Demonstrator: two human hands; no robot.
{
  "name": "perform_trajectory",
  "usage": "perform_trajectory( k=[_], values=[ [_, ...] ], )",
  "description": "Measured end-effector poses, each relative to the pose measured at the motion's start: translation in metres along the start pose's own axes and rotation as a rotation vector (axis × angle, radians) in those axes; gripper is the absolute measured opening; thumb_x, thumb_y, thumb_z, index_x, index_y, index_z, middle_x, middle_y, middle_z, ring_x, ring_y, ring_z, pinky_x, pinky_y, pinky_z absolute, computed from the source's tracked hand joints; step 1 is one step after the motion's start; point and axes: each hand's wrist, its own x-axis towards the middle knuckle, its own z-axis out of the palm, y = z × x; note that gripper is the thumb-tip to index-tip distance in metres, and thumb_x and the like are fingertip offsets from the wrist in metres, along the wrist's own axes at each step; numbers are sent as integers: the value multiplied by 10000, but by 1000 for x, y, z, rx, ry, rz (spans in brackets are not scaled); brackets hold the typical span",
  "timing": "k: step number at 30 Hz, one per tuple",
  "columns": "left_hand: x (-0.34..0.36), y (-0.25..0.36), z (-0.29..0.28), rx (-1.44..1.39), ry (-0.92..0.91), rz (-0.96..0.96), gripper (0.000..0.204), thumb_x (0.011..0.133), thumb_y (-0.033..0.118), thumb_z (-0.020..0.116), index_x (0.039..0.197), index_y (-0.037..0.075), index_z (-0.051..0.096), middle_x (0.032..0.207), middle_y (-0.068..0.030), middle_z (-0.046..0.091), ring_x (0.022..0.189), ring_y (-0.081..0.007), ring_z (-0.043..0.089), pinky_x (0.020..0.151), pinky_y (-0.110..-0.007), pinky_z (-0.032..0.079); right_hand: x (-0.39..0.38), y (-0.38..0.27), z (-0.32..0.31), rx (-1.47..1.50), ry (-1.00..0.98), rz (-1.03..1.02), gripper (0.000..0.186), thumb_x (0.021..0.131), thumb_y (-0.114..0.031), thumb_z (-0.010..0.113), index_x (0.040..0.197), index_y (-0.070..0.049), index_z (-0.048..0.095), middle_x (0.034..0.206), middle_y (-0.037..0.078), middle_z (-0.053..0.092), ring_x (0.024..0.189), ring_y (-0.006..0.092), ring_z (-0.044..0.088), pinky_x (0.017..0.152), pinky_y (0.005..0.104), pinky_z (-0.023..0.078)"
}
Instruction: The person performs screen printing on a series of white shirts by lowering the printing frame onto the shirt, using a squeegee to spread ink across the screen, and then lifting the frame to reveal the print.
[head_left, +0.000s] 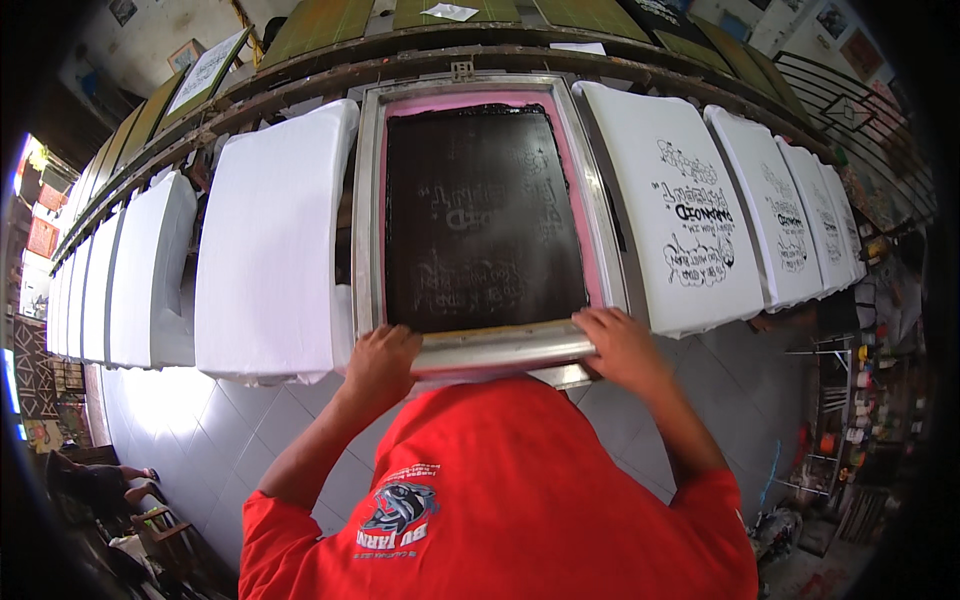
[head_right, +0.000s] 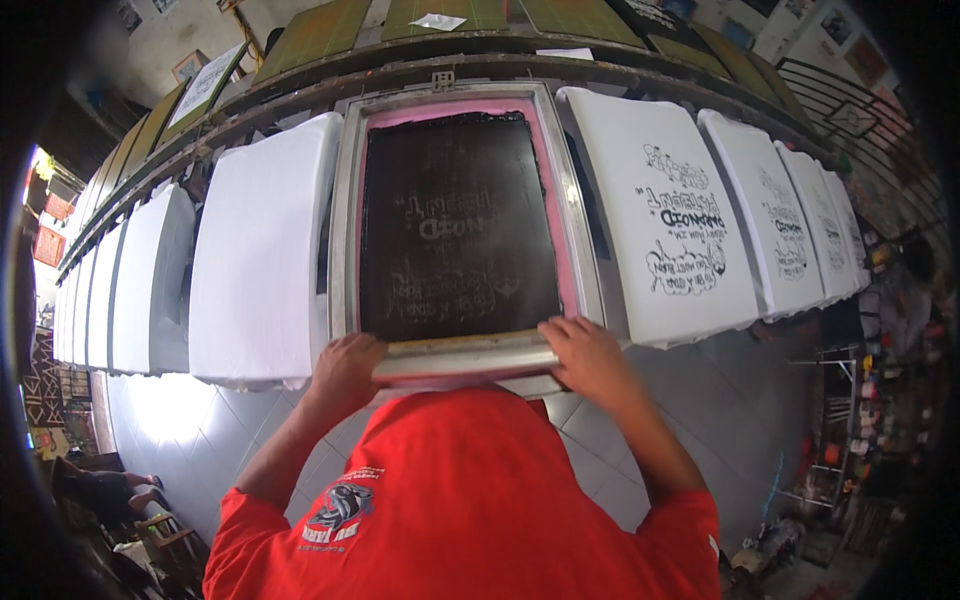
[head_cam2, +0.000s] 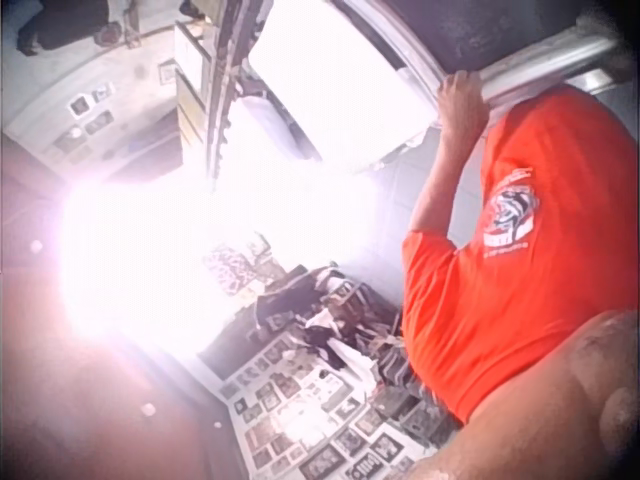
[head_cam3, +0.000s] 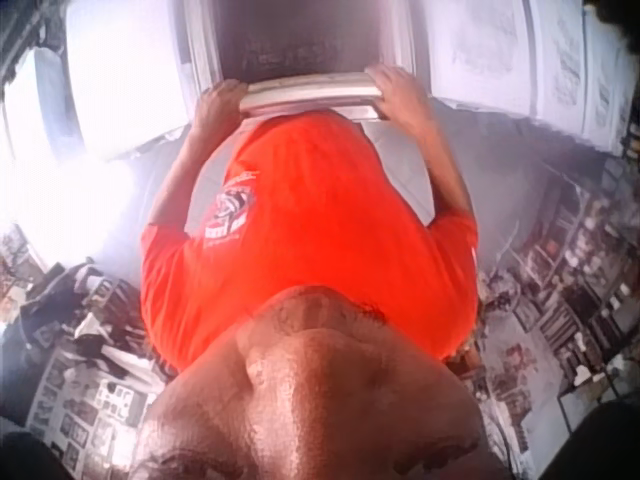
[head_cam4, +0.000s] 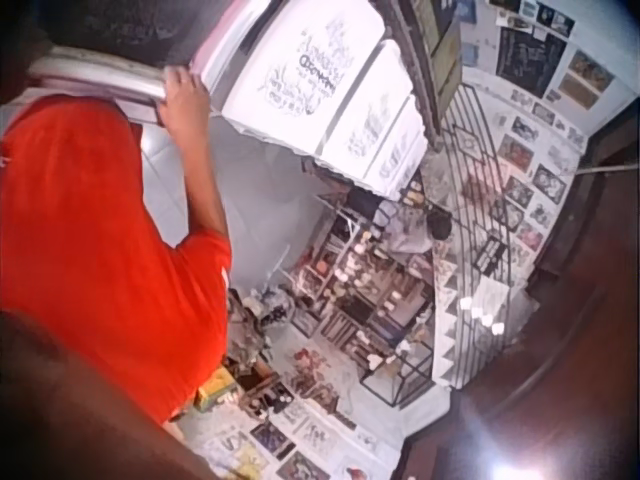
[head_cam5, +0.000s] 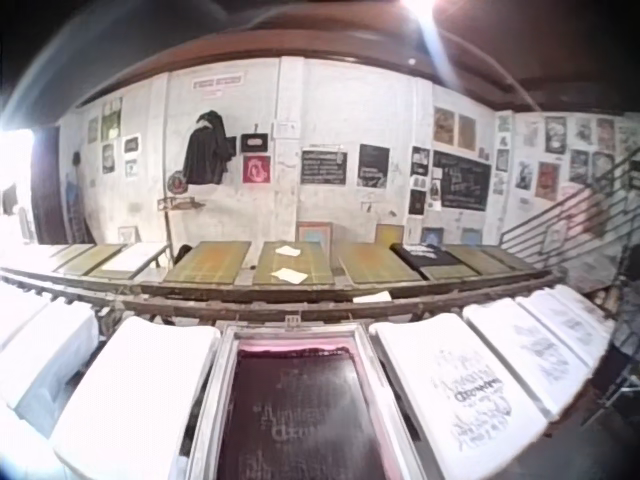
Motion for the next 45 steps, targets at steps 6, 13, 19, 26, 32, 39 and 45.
perform_trajectory(
  k=[6, 13, 19, 26, 32, 39, 45],
  values=[
    [54, -30, -50, -82, -135, -87, 247, 667, 84, 662, 911, 82, 627, 856, -119, 654, 857, -333, 648, 725, -448, 525, 70, 26, -34, 105, -97, 99, 184, 686, -119, 704, 856, -111, 634, 811, 91, 640, 816, 309, 636, 707, 435, 509],
    [272, -150, -102, 76, 360, 6, 182, 761, 139, 663, 932, 86, 632, 902, -161, 668, 867, -383, 635, 738, -478, 504, 305, 138, -72, -104, 246, 8, 204, 743, -203, 712, 906, -96, 653, 851, 147, 665, 822, 365, 640, 707, 463, 503],
    [367, -213, -90, 160, 316, -7, 252, 730, 123, 673, 974, 76, 635, 962, -176, 664, 941, -391, 616, 818, -469, 486, 403, 191, -36, -66, 315, 42, 186, 741, -216, 713, 880, -109, 654, 869, 152, 668, 856, 367, 640, 729, 466, 501],
    [344, -211, -36, 135, 409, -30, 249, 712, 68, 669, 955, 72, 613, 976, -144, 645, 984, -368, 596, 850, -449, 492, 379, 189, 12, -125, 353, 7, 212, 707, -132, 734, 871, -80, 609, 894, 123, 661, 871, 338, 643, 732, 447, 523],
    [326, -196, -50, 116, 259, -56, 246, 672, 96, 669, 908, 39, 625, 934, -145, 663, 937, -379, 617, 839, -439, 505, 359, 175, -7, -109, 279, -19, 196, 707, -164, 740, 837, -72, 625, 825, 153, 659, 816, 352, 647, 715, 454, 518],
    [218, -121, -95, 1, 94, 36, 375, 653, 141, 642, 983, -33, 679, 900, -272, 658, 869, -421, 640, 819, -444, 500, 250, 108, -75, 32, -54, 34, 318, 625, -287, 788, 803, -51, 672, 789, 182, 669, 775, 370, 652, 703, 443, 509],
    [94, -34, -72, -151, -192, -122, 236, 647, 122, 654, 836, -17, 669, 834, -243, 648, 833, -416, 629, 770, -453, 501, 111, 38, -64, 121, -204, 96, 261, 664, -227, 794, 795, -42, 666, 755, 162, 666, 738, 355, 643, 672, 402, 490]
  ],
)
